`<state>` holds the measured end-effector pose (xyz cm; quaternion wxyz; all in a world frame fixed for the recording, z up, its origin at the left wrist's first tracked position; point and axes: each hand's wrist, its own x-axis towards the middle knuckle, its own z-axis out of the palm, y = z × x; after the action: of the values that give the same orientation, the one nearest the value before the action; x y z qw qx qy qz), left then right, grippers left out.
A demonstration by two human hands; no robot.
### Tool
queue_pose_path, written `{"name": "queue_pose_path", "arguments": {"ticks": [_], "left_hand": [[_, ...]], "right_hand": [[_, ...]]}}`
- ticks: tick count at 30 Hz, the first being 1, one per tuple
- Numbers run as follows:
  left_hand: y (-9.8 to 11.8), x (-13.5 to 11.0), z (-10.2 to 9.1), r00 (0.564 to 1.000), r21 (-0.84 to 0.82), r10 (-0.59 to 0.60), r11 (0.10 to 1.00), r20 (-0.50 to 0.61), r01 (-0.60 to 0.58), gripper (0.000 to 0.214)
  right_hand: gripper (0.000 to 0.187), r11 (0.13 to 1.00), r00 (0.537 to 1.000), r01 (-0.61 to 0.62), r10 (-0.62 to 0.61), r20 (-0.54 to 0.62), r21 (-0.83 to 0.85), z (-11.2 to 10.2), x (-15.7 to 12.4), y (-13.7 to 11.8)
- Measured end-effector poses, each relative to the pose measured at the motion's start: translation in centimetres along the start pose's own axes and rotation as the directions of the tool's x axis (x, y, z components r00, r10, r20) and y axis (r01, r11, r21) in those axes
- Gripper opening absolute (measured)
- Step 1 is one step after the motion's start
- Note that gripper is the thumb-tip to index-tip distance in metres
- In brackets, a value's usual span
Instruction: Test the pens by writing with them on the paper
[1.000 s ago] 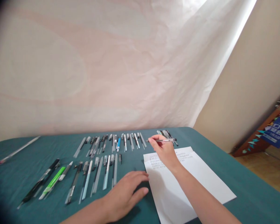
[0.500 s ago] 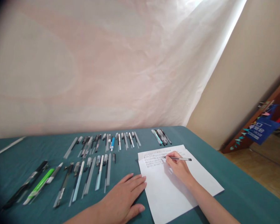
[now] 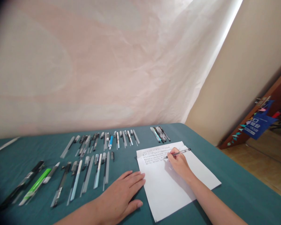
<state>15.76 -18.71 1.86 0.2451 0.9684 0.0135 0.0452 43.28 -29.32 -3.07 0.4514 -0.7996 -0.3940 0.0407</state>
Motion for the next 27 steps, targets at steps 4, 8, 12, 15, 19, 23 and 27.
{"name": "queue_pose_path", "arguments": {"ticks": [4,8,12,15,19,23,27], "left_hand": [[0.09,-0.02,-0.09,1.000,0.002,-0.003,1.000,0.003,0.003,0.051],[0.19,0.04,-0.15,1.000,0.008,-0.008,1.000,0.000,0.008,0.050],[0.09,0.04,-0.06,1.000,0.003,0.007,1.000,-0.014,-0.007,0.050],[0.02,0.03,0.01,1.000,0.003,0.007,1.000,-0.022,-0.006,0.050],[0.00,0.00,0.05,1.000,0.012,-0.001,1.000,-0.011,0.001,0.050],[0.05,-0.02,0.03,1.000,0.020,-0.005,1.000,0.000,0.005,0.051],[0.19,0.03,-0.10,1.000,0.029,-0.009,1.000,0.004,0.009,0.050]], "right_hand": [[0.019,1.000,1.000,-0.009,0.009,0.008,-0.023,0.07,0.06,-0.08],[0.019,1.000,1.000,-0.004,0.004,0.007,-0.023,0.09,0.16,-0.18],[0.017,1.000,1.000,0.003,-0.003,-0.006,-0.008,0.05,0.11,-0.18],[0.016,1.000,1.000,0.014,-0.014,-0.010,-0.008,0.03,0.05,-0.07],[0.017,1.000,1.000,0.019,-0.019,0.013,0.002,0.00,0.05,0.02],[0.019,1.000,1.000,0.011,-0.011,0.014,-0.008,-0.03,0.07,-0.05],[0.019,0.999,1.000,0.005,-0.005,0.000,-0.038,-0.07,0.02,-0.24]]}}
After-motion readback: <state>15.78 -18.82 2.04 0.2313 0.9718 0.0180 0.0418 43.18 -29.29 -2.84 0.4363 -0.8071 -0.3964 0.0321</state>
